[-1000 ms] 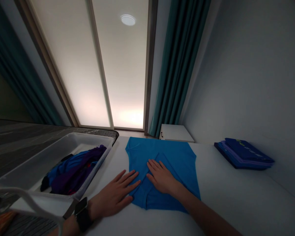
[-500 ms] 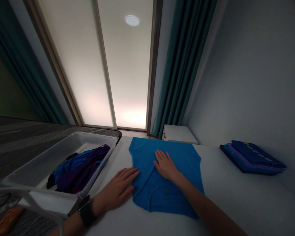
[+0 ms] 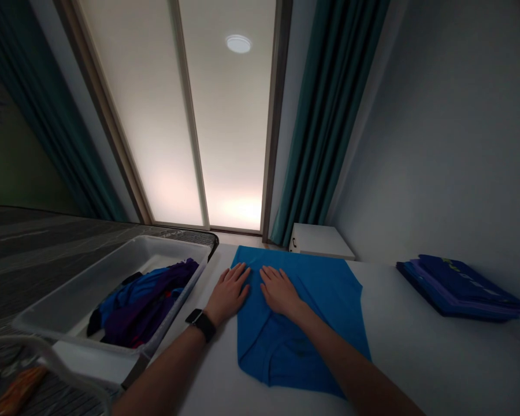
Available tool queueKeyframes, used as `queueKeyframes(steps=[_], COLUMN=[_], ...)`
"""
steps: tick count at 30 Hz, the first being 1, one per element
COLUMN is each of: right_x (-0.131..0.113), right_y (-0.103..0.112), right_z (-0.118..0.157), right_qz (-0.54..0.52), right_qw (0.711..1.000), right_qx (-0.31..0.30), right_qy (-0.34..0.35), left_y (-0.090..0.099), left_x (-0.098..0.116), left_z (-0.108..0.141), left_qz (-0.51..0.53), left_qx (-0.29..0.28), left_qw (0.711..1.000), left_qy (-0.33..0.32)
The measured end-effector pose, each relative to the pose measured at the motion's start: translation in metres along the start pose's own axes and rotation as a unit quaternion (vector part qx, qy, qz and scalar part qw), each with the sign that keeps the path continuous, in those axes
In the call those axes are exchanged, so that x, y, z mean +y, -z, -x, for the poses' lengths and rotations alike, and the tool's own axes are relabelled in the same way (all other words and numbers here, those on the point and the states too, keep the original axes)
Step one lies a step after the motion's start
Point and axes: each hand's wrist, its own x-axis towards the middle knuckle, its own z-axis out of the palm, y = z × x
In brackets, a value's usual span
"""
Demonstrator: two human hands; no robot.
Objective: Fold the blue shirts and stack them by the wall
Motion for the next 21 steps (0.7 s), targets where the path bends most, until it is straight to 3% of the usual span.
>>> queueKeyframes(steps=[11,21], right_x=[0.019,0.025], right_y=[0.002,0.0], right_z=[-0.084,-0.111], right_qz=[-0.022,-0.02], right_qw=[1.0,0.999], right_qx=[0.01,0.007], right_qy=[-0.005,0.03], left_y=[-0.003,-0.006], left_x=[-0.001,-0.002], left_z=[0.005,0.005], left_qz=[0.005,0.006], left_qx=[-0.077,-0.079], left_qw=[0.997,0.997], left_qy=[0.007,0.007])
